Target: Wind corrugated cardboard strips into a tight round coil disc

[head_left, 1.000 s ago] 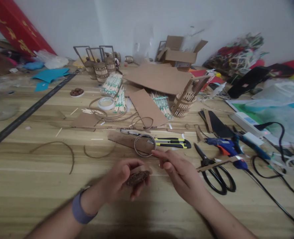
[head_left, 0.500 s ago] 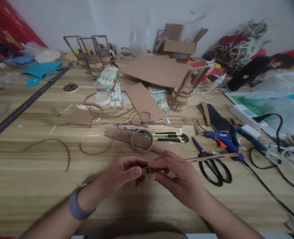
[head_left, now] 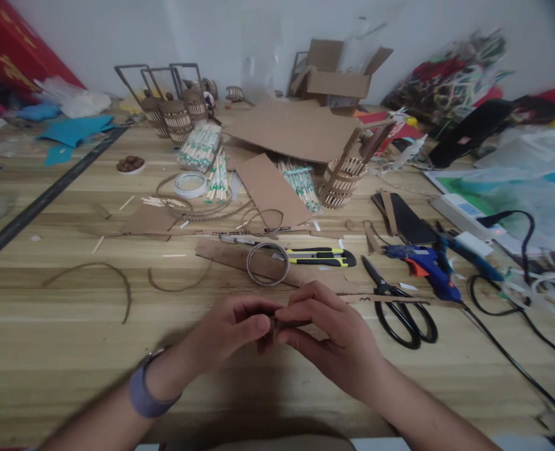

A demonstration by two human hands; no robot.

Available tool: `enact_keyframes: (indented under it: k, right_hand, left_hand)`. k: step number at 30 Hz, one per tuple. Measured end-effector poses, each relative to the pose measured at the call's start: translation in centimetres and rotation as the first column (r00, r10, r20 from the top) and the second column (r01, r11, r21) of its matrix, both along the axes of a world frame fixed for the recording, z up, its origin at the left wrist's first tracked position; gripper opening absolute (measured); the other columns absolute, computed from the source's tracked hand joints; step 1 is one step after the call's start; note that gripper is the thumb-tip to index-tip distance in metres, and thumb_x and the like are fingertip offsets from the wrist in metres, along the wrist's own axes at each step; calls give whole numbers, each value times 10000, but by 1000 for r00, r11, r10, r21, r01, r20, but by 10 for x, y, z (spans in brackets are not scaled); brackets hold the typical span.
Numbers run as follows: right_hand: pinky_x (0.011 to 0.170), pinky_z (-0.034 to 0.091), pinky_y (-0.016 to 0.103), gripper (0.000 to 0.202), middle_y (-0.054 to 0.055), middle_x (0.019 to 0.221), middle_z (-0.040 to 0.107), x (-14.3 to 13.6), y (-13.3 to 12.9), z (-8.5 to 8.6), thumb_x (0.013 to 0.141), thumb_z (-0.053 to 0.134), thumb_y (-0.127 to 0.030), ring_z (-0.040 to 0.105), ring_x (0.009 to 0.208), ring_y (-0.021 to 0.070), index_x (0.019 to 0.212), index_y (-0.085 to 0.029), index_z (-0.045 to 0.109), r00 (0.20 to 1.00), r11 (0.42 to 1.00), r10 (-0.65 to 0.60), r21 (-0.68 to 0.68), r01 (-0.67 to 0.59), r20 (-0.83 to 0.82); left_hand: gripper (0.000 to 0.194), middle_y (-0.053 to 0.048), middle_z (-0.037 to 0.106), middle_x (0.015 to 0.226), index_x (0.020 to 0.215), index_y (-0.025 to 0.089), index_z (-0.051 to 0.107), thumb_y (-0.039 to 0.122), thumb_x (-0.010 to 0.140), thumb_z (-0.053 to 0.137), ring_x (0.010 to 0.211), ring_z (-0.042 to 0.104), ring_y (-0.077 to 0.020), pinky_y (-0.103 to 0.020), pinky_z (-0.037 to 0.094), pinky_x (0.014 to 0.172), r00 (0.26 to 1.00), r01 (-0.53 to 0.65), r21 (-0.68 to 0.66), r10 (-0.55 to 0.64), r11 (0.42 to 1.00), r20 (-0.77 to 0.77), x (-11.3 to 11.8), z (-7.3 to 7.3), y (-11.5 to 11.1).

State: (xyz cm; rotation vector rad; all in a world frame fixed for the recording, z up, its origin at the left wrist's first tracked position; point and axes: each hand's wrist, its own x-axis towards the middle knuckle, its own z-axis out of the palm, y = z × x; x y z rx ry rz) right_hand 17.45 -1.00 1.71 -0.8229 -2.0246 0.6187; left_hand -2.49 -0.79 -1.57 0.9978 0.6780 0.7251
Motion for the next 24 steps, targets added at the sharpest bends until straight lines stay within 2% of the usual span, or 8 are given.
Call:
enact_keyframes:
  k: [8,12,16,20,24]
  right_hand:
    - [671,557,212,81,18,847,640,-3,-2,-1,939,664,-281,659,777,127,910,-213,698,999,999,26,-46,-27,-20]
    - [660,539,242,100,22,829,638,-3,-3,-1,943,656,-272,644,755,138,884,-221,718,1000,996,30,-81,-29,5]
    - [687,511,285,126,30,840,652,-4,-2,-3,945,656,-312,634,785,160,886,-217,715,999,1000,-8,0,8,41]
    - [674,482,303,140,27,814,655,-6,-3,-6,950,651,-322,617,765,164,898,-200,693,999,997,-29,72,25,44]
    - [681,503,312,125,25,817,648,-7,-4,-6,945,657,-331,607,774,167,910,-225,714,999,998,-22,57,20,30]
  left_hand:
    - [537,-16,623,714,1016,150,756,633,785,708,606,519,-126,-249,445,575,999,2,31,-1,1000,-39,1,3,-2]
    - [534,-26,632,747,1044,152,742,636,840,642,621,524,-133,-254,445,583,996,-10,60,15,998,-88,2,6,-4]
    - [518,-37,670,876,1154,178,684,612,883,602,697,555,-141,-244,448,612,990,-16,115,31,993,-134,2,8,-10]
    - [348,-50,708,1052,1110,194,666,448,872,669,947,625,-205,-293,485,804,977,-51,135,78,990,-200,3,11,-13]
    - [248,-41,718,1028,1051,202,655,276,816,632,959,640,-224,-329,495,824,953,-74,162,117,984,-278,4,14,-13]
